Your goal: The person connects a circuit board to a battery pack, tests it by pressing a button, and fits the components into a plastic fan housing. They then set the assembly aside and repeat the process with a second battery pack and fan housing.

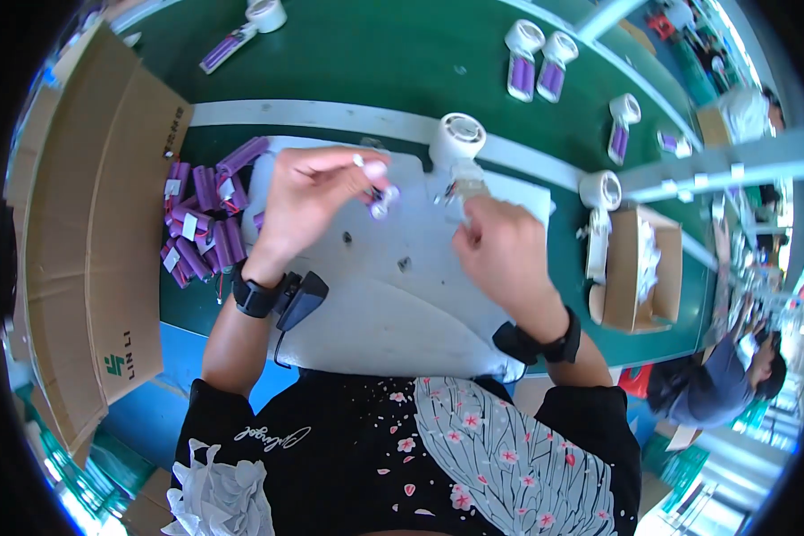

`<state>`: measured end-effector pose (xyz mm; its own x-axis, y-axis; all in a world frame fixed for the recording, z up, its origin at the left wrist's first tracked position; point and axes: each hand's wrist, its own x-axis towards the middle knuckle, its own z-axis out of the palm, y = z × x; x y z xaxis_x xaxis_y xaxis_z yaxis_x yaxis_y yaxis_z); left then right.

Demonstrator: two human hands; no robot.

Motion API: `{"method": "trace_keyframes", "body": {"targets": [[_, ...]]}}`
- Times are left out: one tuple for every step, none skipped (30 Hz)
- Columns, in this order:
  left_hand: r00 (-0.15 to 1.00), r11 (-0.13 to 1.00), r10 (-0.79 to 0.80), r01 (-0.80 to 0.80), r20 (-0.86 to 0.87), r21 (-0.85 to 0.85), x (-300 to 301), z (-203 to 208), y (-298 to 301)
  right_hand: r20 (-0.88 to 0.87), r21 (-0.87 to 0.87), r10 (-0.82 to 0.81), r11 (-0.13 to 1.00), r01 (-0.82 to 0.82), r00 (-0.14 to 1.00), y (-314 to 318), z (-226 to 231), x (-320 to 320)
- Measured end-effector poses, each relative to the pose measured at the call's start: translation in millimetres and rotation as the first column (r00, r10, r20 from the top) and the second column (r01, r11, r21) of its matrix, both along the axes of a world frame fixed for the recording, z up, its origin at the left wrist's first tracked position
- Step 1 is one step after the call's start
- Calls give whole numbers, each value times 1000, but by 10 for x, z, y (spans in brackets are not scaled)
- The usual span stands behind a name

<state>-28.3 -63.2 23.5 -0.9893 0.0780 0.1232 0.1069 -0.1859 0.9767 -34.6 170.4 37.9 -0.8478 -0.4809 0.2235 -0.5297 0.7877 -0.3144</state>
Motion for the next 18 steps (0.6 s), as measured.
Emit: {"method": "trace_keyframes", "body": {"targets": [[999, 999, 36, -36, -27, -2, -3, -12, 7, -14, 45, 3, 999, -2, 1000, 16, -28, 167], [996, 997, 71, -72, -54, -3, 10, -21, 29, 0, 32, -32, 999, 32, 999, 21, -87, 295], [998, 999, 40, -41, -45, -20, 15, -11, 60, 37, 9, -16, 1000, 16, 999, 13, -160, 391], [997, 1000, 23, -24, -67, -6, 23, 3, 89, 71, -16, 3, 1000, -2, 997, 8, -228, 476], [996, 1000, 12, -11, -91, 10, 26, 16, 116, 102, -41, 28, 999, -24, 994, 20, -270, 532], [993, 1000, 3, 0, -116, 27, 30, 34, 145, 107, -55, 9, 998, -4, 994, 38, -256, 564], [994, 1000, -11, 13, -110, 15, 45, 76, 192, 158, -205, 16, 979, 17, 987, 62, -199, 555], [995, 999, -49, 51, -83, 21, 72, 153, 246, 205, -349, 31, 936, 43, 978, 81, -126, 526], [995, 996, -84, 86, -55, 29, 95, 229, 304, 246, -483, 55, 873, 73, 968, 97, -71, 485], [993, 993, -113, 113, -26, 39, 129, 275, 361, 252, -491, 56, 868, 77, 966, 77, -23, 431], [993, 993, -113, 113, -18, 30, 142, 289, 435, 131, -614, 50, 788, 42, 990, 24, 13, 341], [988, 988, -153, 153, -29, 30, 147, 308, 530, 10, -717, 18, 697, -6, 1000, 2, 29, 271], [981, 981, -191, 192, -39, 29, 147, 319, 615, 15, -721, 13, 693, 1, 1000, 28, -3, 206], [972, 973, -228, 229, -49, 28, 145, 322, 658, 191, -748, 91, 658, 85, 977, 67, -63, 137], [970, 970, -239, 241, -44, 28, 118, 304, 670, 355, -756, 167, 630, 178, 920, 129, -122, 81], [977, 964, -184, 159, -108, -213, 84, 255, 651, 501, -748, 246, 605, 272, 829, 177, -167, 62], [973, 898, -144, 51, -183, -438, 42, 169, 600, 506, -749, 243, 599, 283, 827, 186, -230, 50], [956, 776, -125, -72, -264, -627, 12, 82, 564, 533, -682, 192, 674, 285, 824, 195, -293, 38]]}}
